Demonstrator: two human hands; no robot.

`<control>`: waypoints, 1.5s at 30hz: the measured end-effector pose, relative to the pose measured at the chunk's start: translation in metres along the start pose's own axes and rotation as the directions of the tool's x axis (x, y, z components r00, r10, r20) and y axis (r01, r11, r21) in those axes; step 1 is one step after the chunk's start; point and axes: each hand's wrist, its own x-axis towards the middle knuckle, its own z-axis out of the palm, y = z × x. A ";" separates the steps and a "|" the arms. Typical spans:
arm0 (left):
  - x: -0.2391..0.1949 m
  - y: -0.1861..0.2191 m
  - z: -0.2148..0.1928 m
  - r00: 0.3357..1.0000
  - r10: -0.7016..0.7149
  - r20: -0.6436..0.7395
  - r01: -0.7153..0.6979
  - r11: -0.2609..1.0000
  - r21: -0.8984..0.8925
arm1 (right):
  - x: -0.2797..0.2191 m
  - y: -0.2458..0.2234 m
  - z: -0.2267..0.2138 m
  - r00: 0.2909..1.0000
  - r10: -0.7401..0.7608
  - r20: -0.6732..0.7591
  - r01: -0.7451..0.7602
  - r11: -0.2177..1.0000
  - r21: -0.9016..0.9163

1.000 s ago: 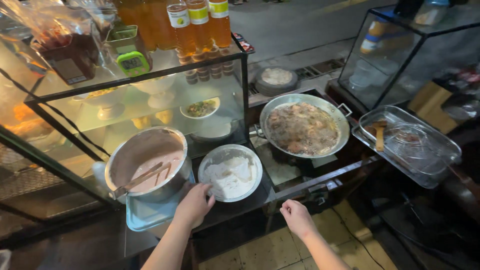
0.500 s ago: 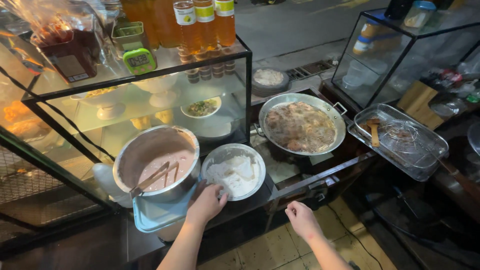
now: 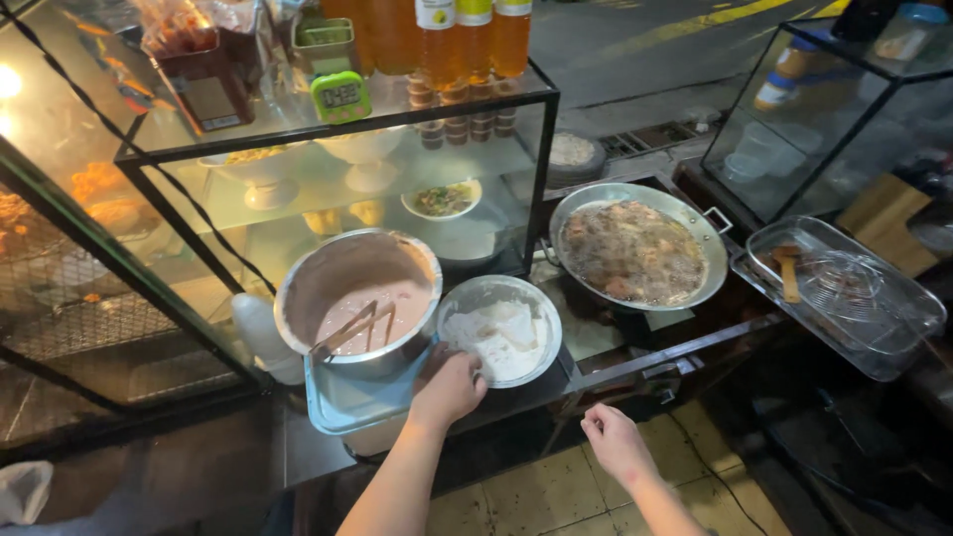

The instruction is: Coating chicken pieces in batter and flour and then deep frying them in a large wok.

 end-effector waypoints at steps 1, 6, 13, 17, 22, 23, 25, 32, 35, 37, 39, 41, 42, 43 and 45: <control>0.000 0.000 -0.001 1.000 -0.006 0.000 0.006 1.000 0.000 | 0.001 0.000 0.002 1.000 -0.002 0.005 0.002 1.000 -0.002; -0.001 0.008 -0.012 1.000 -0.009 0.024 0.009 1.000 -0.025 | -0.015 -0.049 -0.022 0.985 0.115 0.130 -0.104 0.991 -0.087; 0.002 0.005 -0.008 0.999 -0.039 0.031 0.040 0.999 -0.035 | -0.003 -0.025 -0.007 0.998 0.017 0.058 -0.014 0.999 -0.048; 0.001 0.001 -0.001 0.997 -0.064 0.030 0.065 0.998 -0.005 | 0.000 -0.011 -0.006 0.997 0.046 0.056 -0.043 0.997 -0.058; 0.002 0.002 -0.001 0.997 -0.077 0.004 0.077 0.997 0.003 | 0.001 0.001 -0.011 0.999 0.044 0.032 -0.043 0.998 -0.041; 0.002 0.002 -0.002 0.996 -0.082 0.031 0.081 0.996 0.025 | -0.001 0.001 -0.014 0.998 0.052 0.046 -0.050 0.997 -0.050; 0.002 0.001 -0.002 0.995 -0.085 0.058 0.082 0.995 0.051 | 0.000 0.008 -0.014 0.996 0.060 0.060 -0.057 0.997 -0.053; 0.003 0.000 -0.007 0.998 -0.066 0.018 0.064 0.996 0.062 | 0.014 0.047 -0.011 1.000 -0.020 -0.016 0.020 0.999 0.028; 0.002 0.009 -0.020 0.987 -0.137 0.089 0.130 0.988 0.083 | 0.018 0.054 -0.027 0.999 0.029 0.019 -0.030 0.999 0.031; 0.003 0.009 -0.022 0.976 -0.174 0.132 0.162 0.982 0.095 | 0.021 0.063 -0.038 0.998 0.055 0.038 -0.056 0.998 0.025; 0.007 -0.001 -0.014 0.992 -0.078 0.103 0.071 0.995 0.070 | 0.027 0.076 -0.047 0.999 0.037 0.018 -0.038 0.999 0.023; 0.014 -0.014 0.005 0.992 -0.094 0.089 0.094 0.996 0.007 | 0.031 0.087 -0.058 1.000 0.029 0.004 -0.029 0.999 0.030; 0.019 -0.021 0.015 0.991 -0.112 0.077 0.116 0.992 -0.058 | 0.034 0.093 -0.063 1.000 0.021 -0.008 -0.021 0.999 0.035; 0.019 -0.007 0.014 0.991 -0.109 0.074 0.113 0.992 -0.055 | 0.038 0.098 -0.069 1.000 0.019 -0.011 -0.018 0.999 0.038; 0.016 0.020 0.013 0.987 -0.156 -0.047 0.153 0.985 -0.075 | 0.044 0.107 -0.078 0.999 0.040 0.002 -0.040 0.999 0.034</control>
